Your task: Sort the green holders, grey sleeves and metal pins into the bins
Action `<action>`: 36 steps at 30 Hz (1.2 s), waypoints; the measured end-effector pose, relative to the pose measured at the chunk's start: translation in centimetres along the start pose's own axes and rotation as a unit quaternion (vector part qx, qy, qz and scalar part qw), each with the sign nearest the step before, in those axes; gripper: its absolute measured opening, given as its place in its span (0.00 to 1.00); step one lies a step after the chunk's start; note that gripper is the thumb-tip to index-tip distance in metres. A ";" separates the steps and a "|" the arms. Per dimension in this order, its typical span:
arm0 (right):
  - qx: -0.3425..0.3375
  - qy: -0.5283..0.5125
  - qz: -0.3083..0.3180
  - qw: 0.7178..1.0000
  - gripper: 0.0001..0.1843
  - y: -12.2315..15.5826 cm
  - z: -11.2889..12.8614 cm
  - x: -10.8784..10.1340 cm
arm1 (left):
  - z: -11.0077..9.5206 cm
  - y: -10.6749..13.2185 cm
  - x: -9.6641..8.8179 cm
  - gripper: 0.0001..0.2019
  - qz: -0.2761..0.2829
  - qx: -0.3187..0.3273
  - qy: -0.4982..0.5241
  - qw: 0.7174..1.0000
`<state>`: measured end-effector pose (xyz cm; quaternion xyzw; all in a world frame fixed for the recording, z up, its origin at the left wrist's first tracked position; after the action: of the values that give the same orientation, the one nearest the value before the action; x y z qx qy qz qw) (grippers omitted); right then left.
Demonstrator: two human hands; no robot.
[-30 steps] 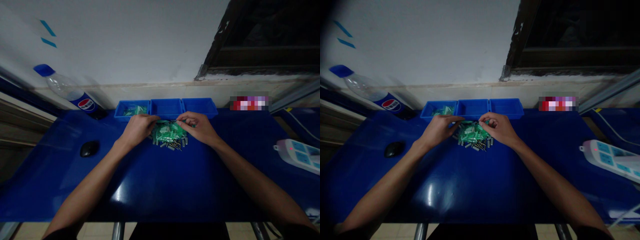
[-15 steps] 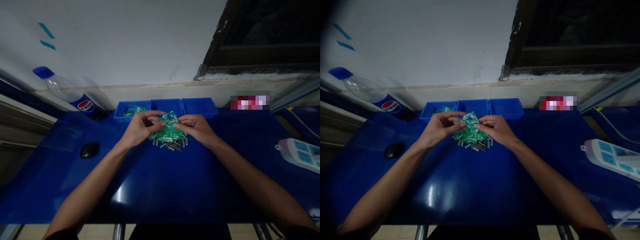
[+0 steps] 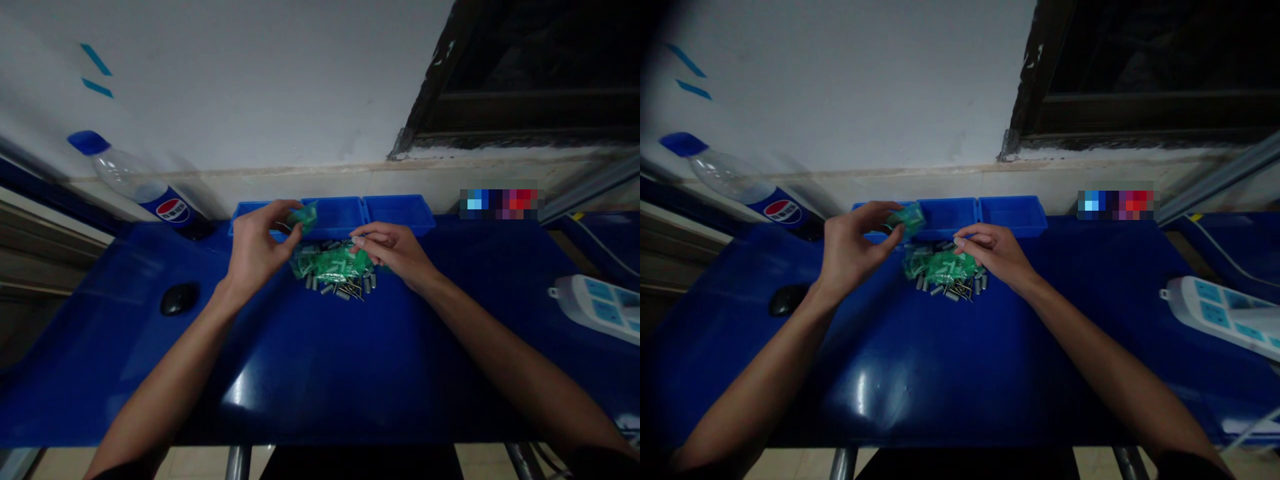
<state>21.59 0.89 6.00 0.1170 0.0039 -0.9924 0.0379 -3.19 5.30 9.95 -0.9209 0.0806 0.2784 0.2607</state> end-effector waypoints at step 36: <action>-0.016 0.058 -0.024 0.998 0.15 -0.5 -0.9 -0.8 | 0.3 0.6 1.7 0.12 0.079 0.078 -0.043 0.993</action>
<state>22.51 1.48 5.31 0.1737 0.0248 -0.9844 0.0153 -2.09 4.94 8.48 -0.8757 0.1636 0.3301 0.3120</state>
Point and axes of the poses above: each hand's wrist, its own y-axis away from the middle knuckle, its own x-axis out of the palm, z = x × y, the point moved 2 cm from there along -y, towards the middle knuckle, and after that the axes turned 7 degrees about y, right-handed, at the moved point
